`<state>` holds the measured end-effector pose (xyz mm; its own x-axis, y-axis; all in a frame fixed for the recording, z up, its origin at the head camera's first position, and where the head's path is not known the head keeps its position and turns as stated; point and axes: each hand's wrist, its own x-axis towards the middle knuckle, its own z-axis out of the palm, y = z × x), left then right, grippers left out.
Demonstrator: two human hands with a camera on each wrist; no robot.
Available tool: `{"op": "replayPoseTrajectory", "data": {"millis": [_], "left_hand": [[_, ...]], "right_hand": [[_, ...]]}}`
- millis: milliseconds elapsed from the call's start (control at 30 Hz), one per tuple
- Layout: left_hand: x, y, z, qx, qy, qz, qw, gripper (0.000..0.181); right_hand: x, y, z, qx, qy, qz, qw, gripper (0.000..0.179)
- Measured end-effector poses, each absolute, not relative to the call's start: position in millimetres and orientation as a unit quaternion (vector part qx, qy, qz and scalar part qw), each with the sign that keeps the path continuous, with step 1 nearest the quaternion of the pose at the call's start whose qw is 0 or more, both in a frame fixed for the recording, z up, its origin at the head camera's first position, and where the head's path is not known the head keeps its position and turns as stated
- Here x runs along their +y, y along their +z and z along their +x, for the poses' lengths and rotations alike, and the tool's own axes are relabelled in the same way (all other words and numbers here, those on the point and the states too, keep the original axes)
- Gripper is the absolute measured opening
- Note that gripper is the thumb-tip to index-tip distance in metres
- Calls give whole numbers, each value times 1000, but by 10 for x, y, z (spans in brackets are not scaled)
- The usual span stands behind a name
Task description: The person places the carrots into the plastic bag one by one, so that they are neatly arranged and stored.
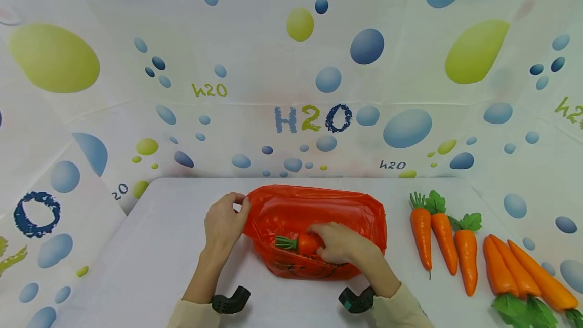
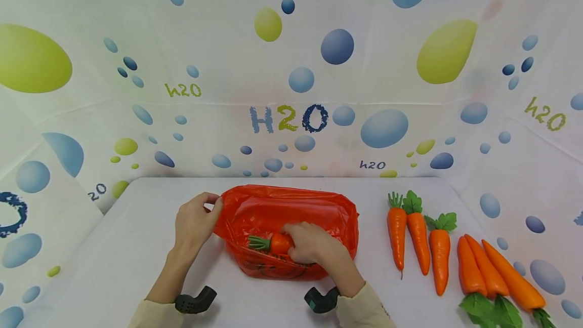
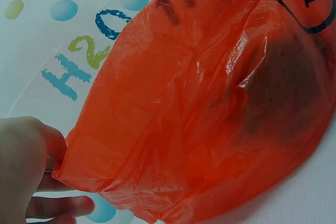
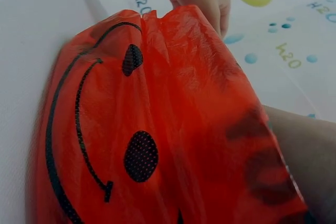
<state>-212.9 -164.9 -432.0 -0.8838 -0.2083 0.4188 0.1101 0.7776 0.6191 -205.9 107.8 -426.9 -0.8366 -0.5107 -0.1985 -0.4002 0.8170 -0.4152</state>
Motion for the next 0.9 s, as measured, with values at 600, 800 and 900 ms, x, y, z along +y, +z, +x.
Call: {"op": "replayPoseTrajectory", "data": {"millis": [600,800,900], "left_hand": [[-1623,-4315,-2141,-891,-379,3,251,18],[-1629,-4321,-2149,-891,-382,4,245,18],[-1630,-4323,-2148,-891,-382,4,245,18]], "right_hand": [[1098,-4245,-2056,938,-184,-217,199,44],[1133,-4220,-2073,939,-194,-223,176,41],[1158,-4205,-2090,939,-196,-230,163,42]]}}
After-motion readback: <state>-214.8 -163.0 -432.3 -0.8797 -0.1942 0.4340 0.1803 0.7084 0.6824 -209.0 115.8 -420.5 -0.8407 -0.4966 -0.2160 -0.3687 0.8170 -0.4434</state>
